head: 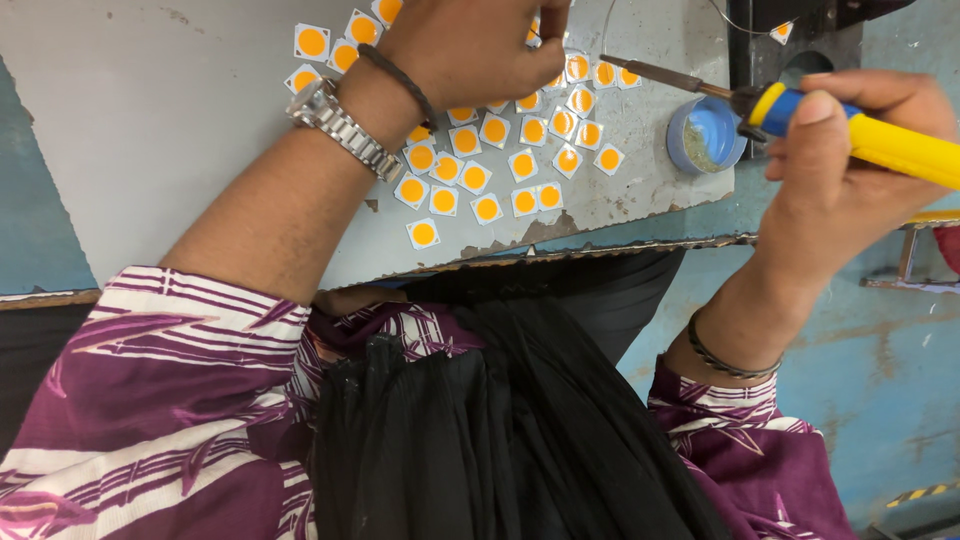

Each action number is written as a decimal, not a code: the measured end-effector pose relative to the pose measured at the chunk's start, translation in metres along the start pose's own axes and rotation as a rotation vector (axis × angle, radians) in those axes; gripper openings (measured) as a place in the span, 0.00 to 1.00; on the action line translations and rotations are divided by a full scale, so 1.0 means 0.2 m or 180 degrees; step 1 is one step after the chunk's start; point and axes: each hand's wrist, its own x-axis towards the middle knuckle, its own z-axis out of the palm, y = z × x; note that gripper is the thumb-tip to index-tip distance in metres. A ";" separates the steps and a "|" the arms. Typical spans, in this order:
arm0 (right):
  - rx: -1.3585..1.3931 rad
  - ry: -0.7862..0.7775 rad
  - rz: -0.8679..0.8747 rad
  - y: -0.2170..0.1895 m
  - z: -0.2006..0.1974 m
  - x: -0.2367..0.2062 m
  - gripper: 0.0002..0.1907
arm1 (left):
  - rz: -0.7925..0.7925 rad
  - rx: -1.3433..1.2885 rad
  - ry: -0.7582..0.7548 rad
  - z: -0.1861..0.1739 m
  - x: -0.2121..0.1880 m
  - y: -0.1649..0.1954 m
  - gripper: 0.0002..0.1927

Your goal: The person arranges small square LED components on a metal board, then uses a soldering iron to solder wire leads onto the components one at a time, dipping the wire ends in flux from a small blue container and attaching them to the LED pads.

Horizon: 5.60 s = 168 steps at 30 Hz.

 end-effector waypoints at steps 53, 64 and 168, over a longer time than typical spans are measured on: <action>-0.0009 0.0095 0.0065 -0.03 0.00 -0.02 0.13 | -0.0933 -0.0188 -0.0747 -0.12 0.02 0.02 0.12; 0.0200 -0.0255 -0.0098 -0.03 0.07 0.04 0.18 | -0.0529 0.0034 -0.0635 -0.08 0.01 -0.05 0.11; 0.0050 -0.0219 0.0069 -0.15 0.03 -0.07 0.19 | -0.0056 -0.0245 -0.0768 -0.07 0.01 0.07 0.11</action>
